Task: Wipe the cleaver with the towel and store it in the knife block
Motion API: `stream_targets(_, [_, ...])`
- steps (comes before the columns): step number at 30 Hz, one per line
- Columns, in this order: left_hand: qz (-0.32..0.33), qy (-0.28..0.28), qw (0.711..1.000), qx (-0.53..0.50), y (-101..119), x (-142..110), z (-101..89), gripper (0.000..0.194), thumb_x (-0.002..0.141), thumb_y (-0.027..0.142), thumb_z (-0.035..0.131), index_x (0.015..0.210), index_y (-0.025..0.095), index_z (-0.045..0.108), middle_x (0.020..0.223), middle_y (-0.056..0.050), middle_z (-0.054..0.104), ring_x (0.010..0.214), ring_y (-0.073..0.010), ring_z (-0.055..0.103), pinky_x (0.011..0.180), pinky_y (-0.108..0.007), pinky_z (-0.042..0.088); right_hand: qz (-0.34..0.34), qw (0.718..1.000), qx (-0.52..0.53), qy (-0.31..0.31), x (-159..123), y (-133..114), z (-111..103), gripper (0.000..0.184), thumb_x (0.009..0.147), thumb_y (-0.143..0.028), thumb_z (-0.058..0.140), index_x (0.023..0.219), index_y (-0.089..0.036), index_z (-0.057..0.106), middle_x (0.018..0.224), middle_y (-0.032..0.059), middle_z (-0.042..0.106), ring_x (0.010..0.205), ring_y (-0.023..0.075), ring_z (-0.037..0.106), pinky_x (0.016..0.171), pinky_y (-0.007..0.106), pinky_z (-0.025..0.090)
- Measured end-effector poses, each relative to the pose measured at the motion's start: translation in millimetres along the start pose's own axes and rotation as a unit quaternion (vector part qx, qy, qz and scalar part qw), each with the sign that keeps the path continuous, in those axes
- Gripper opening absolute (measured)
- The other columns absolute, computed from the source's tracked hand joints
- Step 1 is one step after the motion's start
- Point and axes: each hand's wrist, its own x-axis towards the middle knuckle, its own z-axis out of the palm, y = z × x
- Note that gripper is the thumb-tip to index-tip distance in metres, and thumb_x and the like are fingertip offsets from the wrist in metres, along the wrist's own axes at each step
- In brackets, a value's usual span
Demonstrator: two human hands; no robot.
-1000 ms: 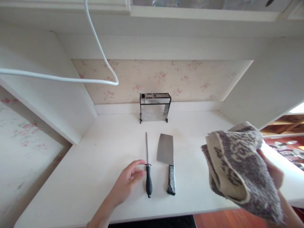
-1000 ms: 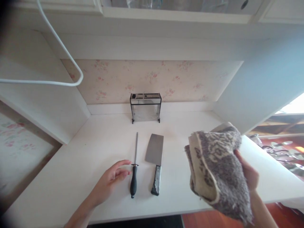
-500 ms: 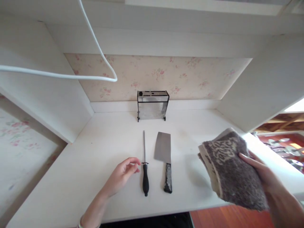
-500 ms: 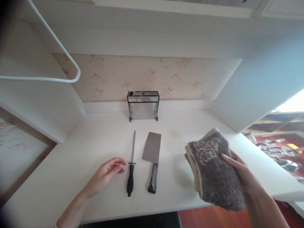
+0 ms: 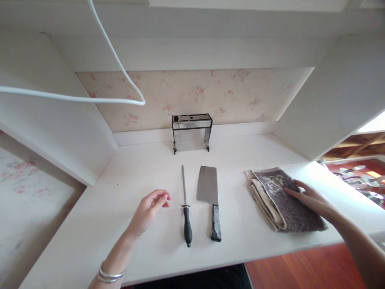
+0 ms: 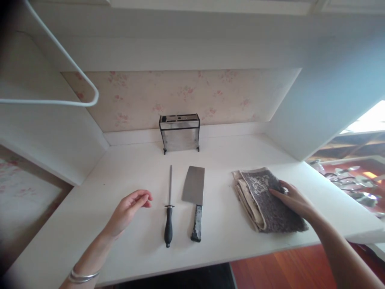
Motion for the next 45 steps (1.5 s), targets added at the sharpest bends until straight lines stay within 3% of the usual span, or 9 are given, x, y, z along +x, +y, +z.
stream_targets(6, [0.015, -0.006, 1.000, -0.027, 2.4, 22.3, 6.1, 0.029, 0.087, 0.041, 0.059, 0.097, 0.015, 0.064, 0.087, -0.005, 0.068, 0.071, -0.0143, 0.059, 0.073, -0.031, 0.048, -0.113, 0.979, -0.167, 0.020, -11.1, -7.9, 14.8, 0.053, 0.083, -0.054, 0.052, 0.125, -0.021, 0.057, 0.105, 0.0157, 0.063, 0.079, 0.0271, 0.062, 0.073, 0.039, 0.044])
stream_targets(8, [0.008, -0.017, 0.999, -0.040, 0.3, 28.1, 10.3, 0.029, 0.086, 0.041, 0.059, 0.098, 0.015, 0.064, 0.084, -0.005, 0.067, 0.066, -0.0125, 0.056, 0.068, -0.028, 0.046, -0.131, 0.979, -0.101, -0.119, -36.0, -34.1, 29.5, 0.047, 0.086, -0.052, 0.049, 0.122, -0.023, 0.059, 0.084, 0.0073, 0.066, 0.071, 0.0235, 0.061, 0.069, 0.035, 0.044])
stream_targets(11, [-0.009, -0.021, 0.998, -0.058, -6.6, 32.9, 14.1, 0.031, 0.084, 0.042, 0.060, 0.099, 0.014, 0.063, 0.081, -0.004, 0.066, 0.059, -0.0103, 0.050, 0.059, -0.026, 0.042, -0.225, 0.904, -0.064, -0.357, -77.7, -76.2, 58.0, 0.039, 0.091, -0.042, 0.047, 0.124, -0.026, 0.059, 0.078, 0.0011, 0.067, 0.068, 0.0183, 0.061, 0.065, 0.028, 0.043])
stream_targets(13, [-0.022, -0.019, 0.998, -0.058, -12.4, 32.8, 15.0, 0.033, 0.083, 0.043, 0.060, 0.099, 0.014, 0.063, 0.079, -0.003, 0.065, 0.057, -0.0095, 0.047, 0.055, -0.024, 0.038, -0.285, 0.859, -0.096, -0.414, -97.2, -96.3, 77.7, 0.039, 0.092, -0.033, 0.044, 0.129, -0.028, 0.057, 0.083, 0.0016, 0.070, 0.072, 0.0181, 0.063, 0.066, 0.026, 0.041])
stream_targets(19, [-0.035, -0.034, 0.999, -0.021, -25.7, 25.1, 16.4, 0.034, 0.084, 0.047, 0.057, 0.096, 0.016, 0.065, 0.072, 0.000, 0.060, 0.055, -0.0093, 0.041, 0.052, -0.023, 0.030, -0.395, 0.775, -0.226, -0.439, -107.0, -112.7, 117.9, 0.055, 0.085, -0.016, 0.042, 0.138, -0.031, 0.049, 0.085, 0.0048, 0.072, 0.080, 0.0235, 0.069, 0.066, 0.027, 0.040])
stream_targets(30, [-0.038, -0.050, 0.998, -0.015, -29.5, 26.3, 16.2, 0.034, 0.084, 0.046, 0.056, 0.097, 0.016, 0.064, 0.074, 0.000, 0.060, 0.057, -0.0102, 0.043, 0.055, -0.023, 0.033, -0.466, 0.721, -0.303, -0.414, -121.2, -123.4, 125.1, 0.037, 0.085, -0.014, 0.042, 0.118, -0.028, 0.053, 0.078, 0.0054, 0.071, 0.069, 0.0251, 0.069, 0.056, 0.028, 0.031])
stream_targets(34, [-0.037, -0.046, 0.998, -0.024, -31.5, 26.2, 15.8, 0.035, 0.083, 0.047, 0.056, 0.097, 0.015, 0.064, 0.073, 0.000, 0.059, 0.055, -0.0093, 0.042, 0.054, -0.023, 0.032, -0.469, 0.759, -0.275, -0.360, -121.9, -128.9, 114.7, 0.029, 0.085, -0.020, 0.050, 0.113, -0.027, 0.056, 0.073, 0.0024, 0.069, 0.068, 0.0225, 0.068, 0.058, 0.027, 0.034])
stream_targets(39, [-0.033, -0.042, 0.998, -0.022, -31.7, 27.1, 16.9, 0.038, 0.079, 0.048, 0.059, 0.097, 0.015, 0.065, 0.072, 0.000, 0.060, 0.056, -0.0104, 0.044, 0.053, -0.024, 0.032, -0.436, 0.860, -0.167, -0.207, -115.5, -133.5, 102.1, 0.030, 0.091, -0.044, 0.053, 0.112, -0.026, 0.065, 0.081, 0.0046, 0.071, 0.070, 0.0188, 0.066, 0.064, 0.026, 0.042])
stream_targets(45, [-0.017, -0.046, 0.999, -0.018, -34.8, 24.8, 17.0, 0.038, 0.080, 0.049, 0.058, 0.096, 0.016, 0.065, 0.073, 0.000, 0.060, 0.057, -0.0107, 0.046, 0.054, -0.023, 0.033, -0.262, 0.963, -0.017, -0.059, -88.3, -165.1, 70.0, 0.033, 0.084, -0.052, 0.059, 0.101, -0.027, 0.071, 0.076, 0.0002, 0.073, 0.070, 0.0183, 0.068, 0.067, 0.026, 0.049])
